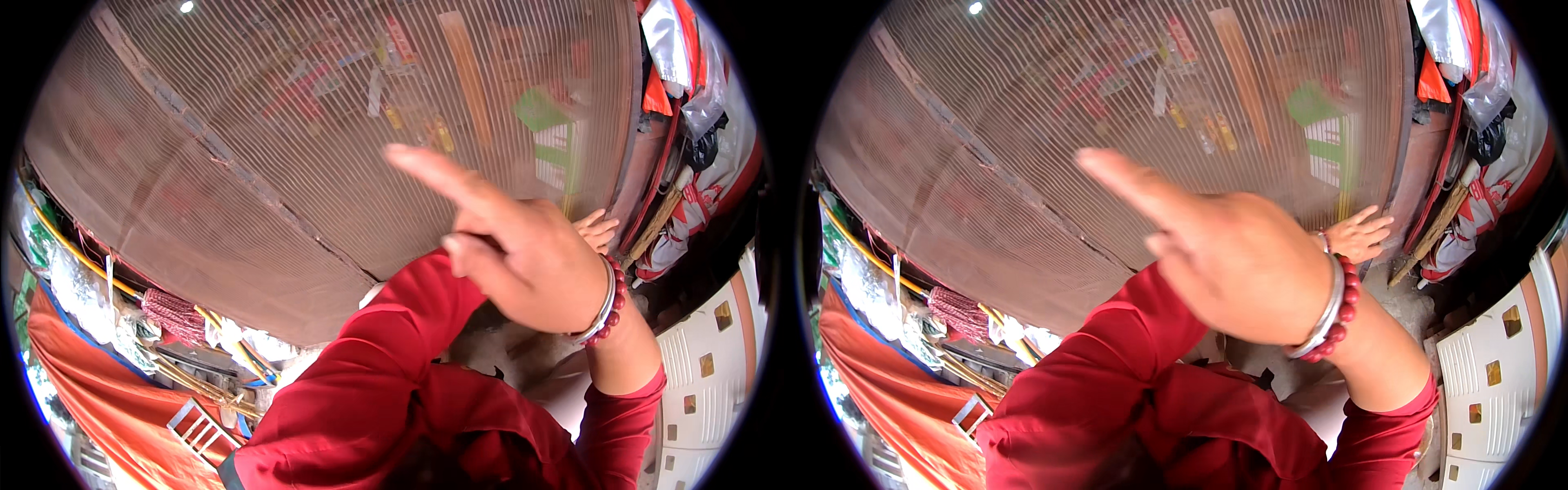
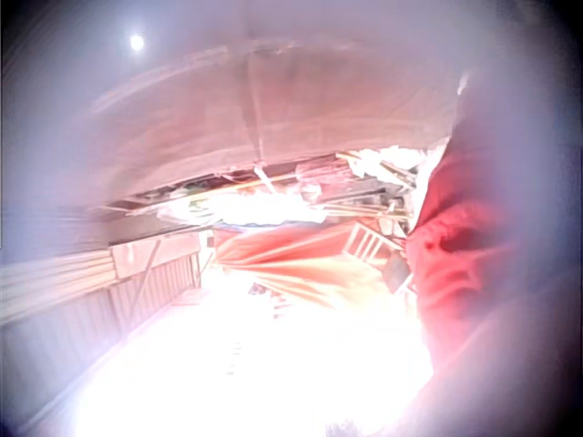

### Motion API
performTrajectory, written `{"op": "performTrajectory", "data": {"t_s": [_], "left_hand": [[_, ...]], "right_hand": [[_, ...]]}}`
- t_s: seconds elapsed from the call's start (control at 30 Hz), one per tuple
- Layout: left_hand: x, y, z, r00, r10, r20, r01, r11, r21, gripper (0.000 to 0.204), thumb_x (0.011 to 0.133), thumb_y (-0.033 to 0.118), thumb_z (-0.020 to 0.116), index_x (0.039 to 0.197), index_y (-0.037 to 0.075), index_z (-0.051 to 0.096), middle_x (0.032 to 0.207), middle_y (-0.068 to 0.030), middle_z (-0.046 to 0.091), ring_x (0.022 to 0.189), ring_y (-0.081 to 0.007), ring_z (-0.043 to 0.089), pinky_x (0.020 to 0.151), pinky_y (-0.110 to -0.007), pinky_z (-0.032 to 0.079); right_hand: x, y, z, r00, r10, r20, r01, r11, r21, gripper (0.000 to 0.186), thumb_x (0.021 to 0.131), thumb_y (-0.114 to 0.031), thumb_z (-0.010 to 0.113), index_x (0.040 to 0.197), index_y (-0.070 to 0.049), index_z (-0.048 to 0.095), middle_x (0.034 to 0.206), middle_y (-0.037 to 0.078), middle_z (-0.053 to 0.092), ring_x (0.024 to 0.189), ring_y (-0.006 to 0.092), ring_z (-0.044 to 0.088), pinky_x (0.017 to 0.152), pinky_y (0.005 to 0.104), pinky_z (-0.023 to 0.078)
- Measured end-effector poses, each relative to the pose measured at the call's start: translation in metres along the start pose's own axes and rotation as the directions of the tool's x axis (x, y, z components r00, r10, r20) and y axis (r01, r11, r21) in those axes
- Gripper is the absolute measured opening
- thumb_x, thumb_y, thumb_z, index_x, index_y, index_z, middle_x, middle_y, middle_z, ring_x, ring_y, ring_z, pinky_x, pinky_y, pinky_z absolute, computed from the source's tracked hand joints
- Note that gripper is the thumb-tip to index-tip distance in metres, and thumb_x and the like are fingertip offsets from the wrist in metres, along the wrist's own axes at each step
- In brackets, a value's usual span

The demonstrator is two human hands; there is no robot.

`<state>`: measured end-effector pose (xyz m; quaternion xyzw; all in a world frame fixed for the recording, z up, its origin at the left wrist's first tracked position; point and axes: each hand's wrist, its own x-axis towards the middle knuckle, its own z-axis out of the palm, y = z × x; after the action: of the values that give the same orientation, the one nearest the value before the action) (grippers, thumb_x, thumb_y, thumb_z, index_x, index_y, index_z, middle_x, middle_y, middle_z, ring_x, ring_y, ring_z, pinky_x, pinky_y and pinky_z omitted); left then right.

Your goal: The person sits on the floor and uses a hammer to secure a mesh screen to a wooden frame. They repeatedly tap the screen edge and apply small pieces of tape to hold the mesh in place.

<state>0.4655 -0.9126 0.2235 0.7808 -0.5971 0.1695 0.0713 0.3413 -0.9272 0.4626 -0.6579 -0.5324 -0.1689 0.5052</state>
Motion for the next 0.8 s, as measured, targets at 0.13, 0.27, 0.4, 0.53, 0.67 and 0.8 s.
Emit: {"op": "performTrajectory", "data": {"t_s": [0.13, 0.27, 0.4, 0.53, 0.67, 0.8], "left_hand": [[-0.015, 0.002, -0.005, 0.988, -0.112, -0.103, 0.059, 0.906, -0.419, 0.036, 0.091, 0.014, 0.048, 0.126, 0.004, 0.051, 0.123, -0.0166, 0.052, 0.124, -0.0256, 0.045, 0.108, -0.039, 0.031], [-0.031, -0.016, -0.002, 0.992, 0.005, 0.13, -0.013, 0.998, 0.055, 0.04, 0.081, 0.01, 0.05, 0.12, 0.006, 0.057, 0.137, -0.0155, 0.044, 0.138, -0.0306, 0.03, 0.113, -0.057, 0.018], [0.015, -0.028, -0.017, 0.996, -0.003, 0.093, -0.01, 0.989, 0.145, 0.047, 0.076, 0.01, 0.061, 0.122, 0.004, 0.054, 0.137, -0.0153, 0.044, 0.138, -0.031, 0.029, 0.114, -0.051, 0.018], [0.055, -0.048, -0.038, 0.999, 0.042, 0.03, -0.049, 0.956, 0.289, 0.047, 0.077, 0.01, 0.061, 0.123, 0.002, 0.053, 0.137, -0.015, 0.044, 0.137, -0.031, 0.029, 0.114, -0.05, 0.019], [0.094, -0.075, -0.078, 0.999, 0.02, -0.024, -0.005, 0.848, 0.529, 0.051, 0.079, 0.014, 0.059, 0.127, 0.001, 0.051, 0.141, -0.0154, 0.041, 0.139, -0.0311, 0.027, 0.115, -0.05, 0.016], [0.135, -0.093, -0.122, 0.978, 0.021, -0.207, 0.11, 0.792, 0.601, 0.063, 0.082, 0.022, 0.063, 0.136, -0.001, 0.041, 0.148, -0.0198, 0.03, 0.14, -0.0372, 0.021, 0.114, -0.051, 0.017]], "right_hand": [[-0.077, 0.066, -0.029, 0.806, 0.551, -0.218, -0.447, 0.807, 0.386, 0.048, 0.086, 0.0, 0.056, 0.134, -0.006, 0.047, 0.065, 0.003, 0.058, 0.052, 0.0077, 0.053, 0.049, 0.0241, 0.043], [-0.136, 0.176, -0.049, 0.384, 0.676, -0.629, -0.382, 0.737, 0.558, 0.027, 0.088, -0.004, 0.058, 0.114, 0.002, 0.057, 0.069, 0.003, 0.061, 0.054, 0.008, 0.055, 0.05, 0.0229, 0.044], [-0.21, 0.233, -0.077, -0.05, 0.699, -0.714, -0.42, 0.634, 0.65, 0.021, 0.087, -0.005, 0.059, 0.107, 0.002, 0.06, 0.074, 0.006, 0.065, 0.055, 0.0099, 0.058, 0.049, 0.024, 0.045], [-0.225, 0.234, -0.089, -0.051, 0.733, -0.678, -0.3, 0.637, 0.71, 0.017, 0.089, -0.013, 0.059, 0.1, 0.0, 0.061, 0.076, 0.006, 0.065, 0.055, 0.0111, 0.058, 0.048, 0.0246, 0.044], [-0.222, 0.231, -0.085, -0.035, 0.785, -0.619, -0.364, 0.567, 0.739, 0.017, 0.091, -0.019, 0.06, 0.092, -0.002, 0.062, 0.073, 0.004, 0.063, 0.055, 0.0103, 0.058, 0.047, 0.025, 0.043], [-0.237, 0.25, -0.083, 0.004, 0.687, -0.727, -0.55, 0.608, 0.572, 0.019, 0.087, -0.018, 0.06, 0.083, 0.0, 0.062, 0.06, 0.004, 0.06, 0.05, 0.0116, 0.058, 0.047, 0.0266, 0.044]]}}
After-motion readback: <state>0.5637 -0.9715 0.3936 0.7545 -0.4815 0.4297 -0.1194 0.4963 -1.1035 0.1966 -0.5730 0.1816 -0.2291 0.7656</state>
